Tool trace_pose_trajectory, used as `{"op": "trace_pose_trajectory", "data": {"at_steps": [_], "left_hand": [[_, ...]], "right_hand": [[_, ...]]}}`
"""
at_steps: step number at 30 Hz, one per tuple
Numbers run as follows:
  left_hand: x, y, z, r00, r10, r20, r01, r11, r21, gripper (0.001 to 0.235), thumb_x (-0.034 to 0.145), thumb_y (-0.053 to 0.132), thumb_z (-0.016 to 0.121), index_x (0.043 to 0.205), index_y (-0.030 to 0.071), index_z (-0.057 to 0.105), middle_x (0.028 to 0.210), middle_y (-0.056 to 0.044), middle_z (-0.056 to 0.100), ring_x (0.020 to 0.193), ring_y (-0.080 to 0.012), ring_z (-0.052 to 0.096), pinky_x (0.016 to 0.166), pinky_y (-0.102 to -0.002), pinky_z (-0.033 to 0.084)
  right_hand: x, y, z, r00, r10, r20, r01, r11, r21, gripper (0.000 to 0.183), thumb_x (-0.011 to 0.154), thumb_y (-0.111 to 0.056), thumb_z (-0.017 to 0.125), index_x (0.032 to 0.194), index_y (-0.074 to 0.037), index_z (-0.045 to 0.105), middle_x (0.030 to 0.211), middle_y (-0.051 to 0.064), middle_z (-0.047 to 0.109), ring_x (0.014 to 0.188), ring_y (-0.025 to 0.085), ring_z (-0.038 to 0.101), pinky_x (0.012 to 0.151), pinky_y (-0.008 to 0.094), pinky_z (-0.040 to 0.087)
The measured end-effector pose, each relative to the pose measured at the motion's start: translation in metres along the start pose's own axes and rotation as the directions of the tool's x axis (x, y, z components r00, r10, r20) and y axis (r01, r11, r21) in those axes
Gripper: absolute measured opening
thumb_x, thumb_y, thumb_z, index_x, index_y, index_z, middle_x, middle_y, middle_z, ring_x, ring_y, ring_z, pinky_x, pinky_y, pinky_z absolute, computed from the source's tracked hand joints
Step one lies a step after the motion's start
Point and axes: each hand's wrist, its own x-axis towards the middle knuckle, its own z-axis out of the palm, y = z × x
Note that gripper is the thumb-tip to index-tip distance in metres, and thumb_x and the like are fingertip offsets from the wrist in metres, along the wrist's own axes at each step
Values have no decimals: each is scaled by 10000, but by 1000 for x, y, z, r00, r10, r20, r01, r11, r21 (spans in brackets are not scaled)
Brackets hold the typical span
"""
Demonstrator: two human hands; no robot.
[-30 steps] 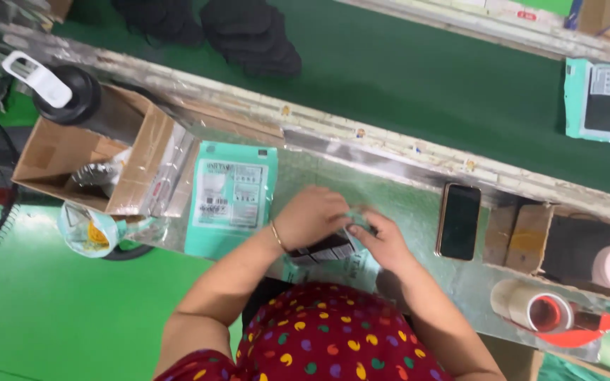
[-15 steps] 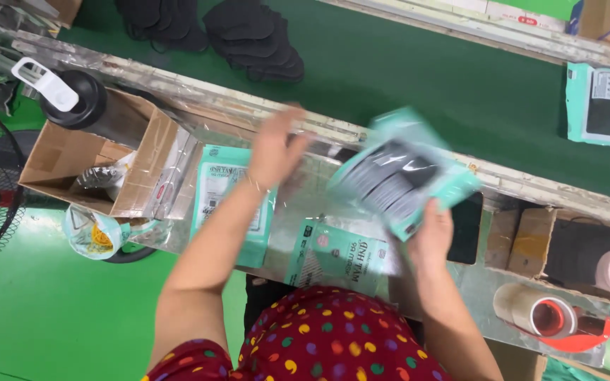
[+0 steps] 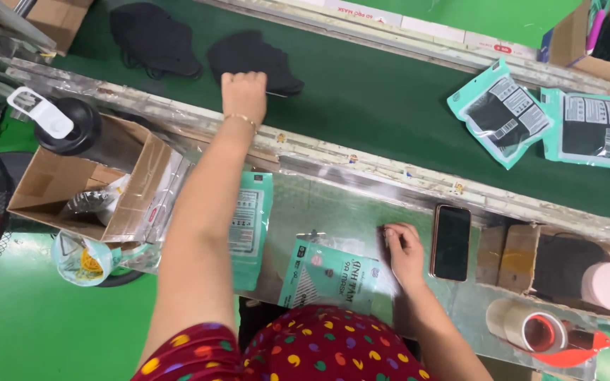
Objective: Packing black fabric face masks into individual plastic bags at a factory station.
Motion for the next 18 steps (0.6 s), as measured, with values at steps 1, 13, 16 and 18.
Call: {"op": "trace_pose_trajectory", "data": {"at_steps": [1, 13, 16, 18], "left_hand": [[-11, 23, -37, 1000, 4, 0, -4, 1000, 1, 142, 972, 122, 603, 1087, 121, 686, 1046, -65, 683, 1067, -268, 608, 1004, -482, 418], [-194, 149, -129, 895, 345, -282, -388, 291, -875, 953, 793, 323, 879, 1569, 169, 347, 1543, -151, 500, 1456, -341, 470, 1293, -535, 233], [-219, 161, -91, 943, 320, 88, -28, 342, -939, 1178, 669, 285, 947, 1611, 128, 256, 1459, -148, 579, 1389, -332, 522, 1267, -542, 204], [-218, 172, -105, 904, 424, -46, -133, 177, -975, 1332, 550, 365, 999, 1579, 83, 201, 1512, -284, 370, 1419, -445, 353, 1193, -519, 265]], "right_hand": [[5, -32, 0, 1000, 1, -3, -1, 1000, 2, 125, 997, -71, 665, 1091, -13, 725, 1133, 125, 663, 935, 214, 638, 800, 308, 519], [15, -83, 4, 769, -582, 264, 608, 794, -18, 670, 837, -124, 877, 1434, -228, 591, 1374, 36, 711, 1322, 210, 648, 1184, 398, 484], [-4, -85, 13, 915, -264, 306, 290, 956, -43, 912, 724, -141, 906, 1516, -63, 460, 1402, 135, 641, 1305, 307, 585, 1125, 432, 450], [0, -84, 23, 914, -211, 348, 57, 913, 403, 1137, 685, -149, 934, 1557, -112, 206, 1546, 137, 400, 1402, 298, 431, 1133, 406, 379]]}}
